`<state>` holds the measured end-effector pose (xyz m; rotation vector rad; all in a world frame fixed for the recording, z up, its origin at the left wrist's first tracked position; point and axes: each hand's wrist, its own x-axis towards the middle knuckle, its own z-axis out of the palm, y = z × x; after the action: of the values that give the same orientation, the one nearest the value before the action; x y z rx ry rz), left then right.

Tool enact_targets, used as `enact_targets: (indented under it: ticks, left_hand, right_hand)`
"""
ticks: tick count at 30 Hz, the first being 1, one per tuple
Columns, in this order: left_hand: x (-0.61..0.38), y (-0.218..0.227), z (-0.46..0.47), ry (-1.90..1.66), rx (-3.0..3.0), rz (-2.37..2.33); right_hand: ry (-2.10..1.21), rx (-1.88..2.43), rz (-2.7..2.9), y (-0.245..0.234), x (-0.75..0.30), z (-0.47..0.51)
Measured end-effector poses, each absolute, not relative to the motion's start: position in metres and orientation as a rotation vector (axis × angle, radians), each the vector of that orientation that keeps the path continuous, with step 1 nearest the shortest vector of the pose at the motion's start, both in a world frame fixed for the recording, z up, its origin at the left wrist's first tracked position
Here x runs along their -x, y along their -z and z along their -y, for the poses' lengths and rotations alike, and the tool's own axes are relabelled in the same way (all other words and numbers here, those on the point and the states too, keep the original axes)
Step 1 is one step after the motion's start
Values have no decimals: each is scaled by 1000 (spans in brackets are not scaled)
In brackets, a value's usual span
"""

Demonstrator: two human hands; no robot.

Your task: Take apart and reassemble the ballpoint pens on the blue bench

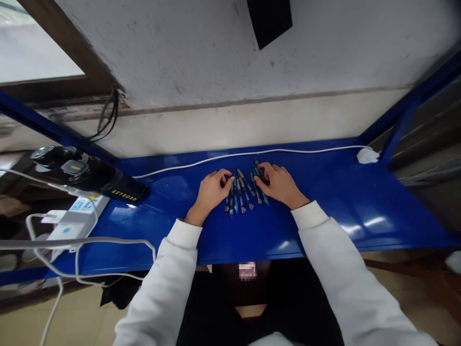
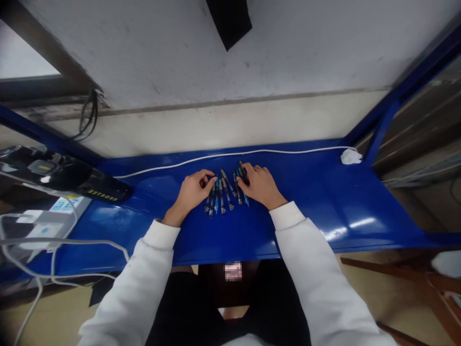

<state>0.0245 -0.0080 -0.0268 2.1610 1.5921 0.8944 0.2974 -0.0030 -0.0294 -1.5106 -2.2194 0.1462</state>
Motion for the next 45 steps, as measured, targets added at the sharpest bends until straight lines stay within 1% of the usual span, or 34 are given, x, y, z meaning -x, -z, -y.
enact_targets:
  ticks: [13,19,27,33,45]
  left_hand:
    - [-24,28,6,-901,-2205,-1568]
    - [-23,28,6,-899,-2219,-1573]
    - [-18,27,5,-922,-2221,-1565]
    - [-14,26,5,-927,-2204,-1594]
    - [-19,13,13,-807,-2211,-1634]
  right_hand:
    - [-310,1381,2300,21,-297,8]
    - [-312,1361,2274,27,-297,8]
    - [-413,1379,2079,27,-296,7]
    - [-406,1417,1889,28,-298,4]
    - [-426,1374,1849,34,-300,1]
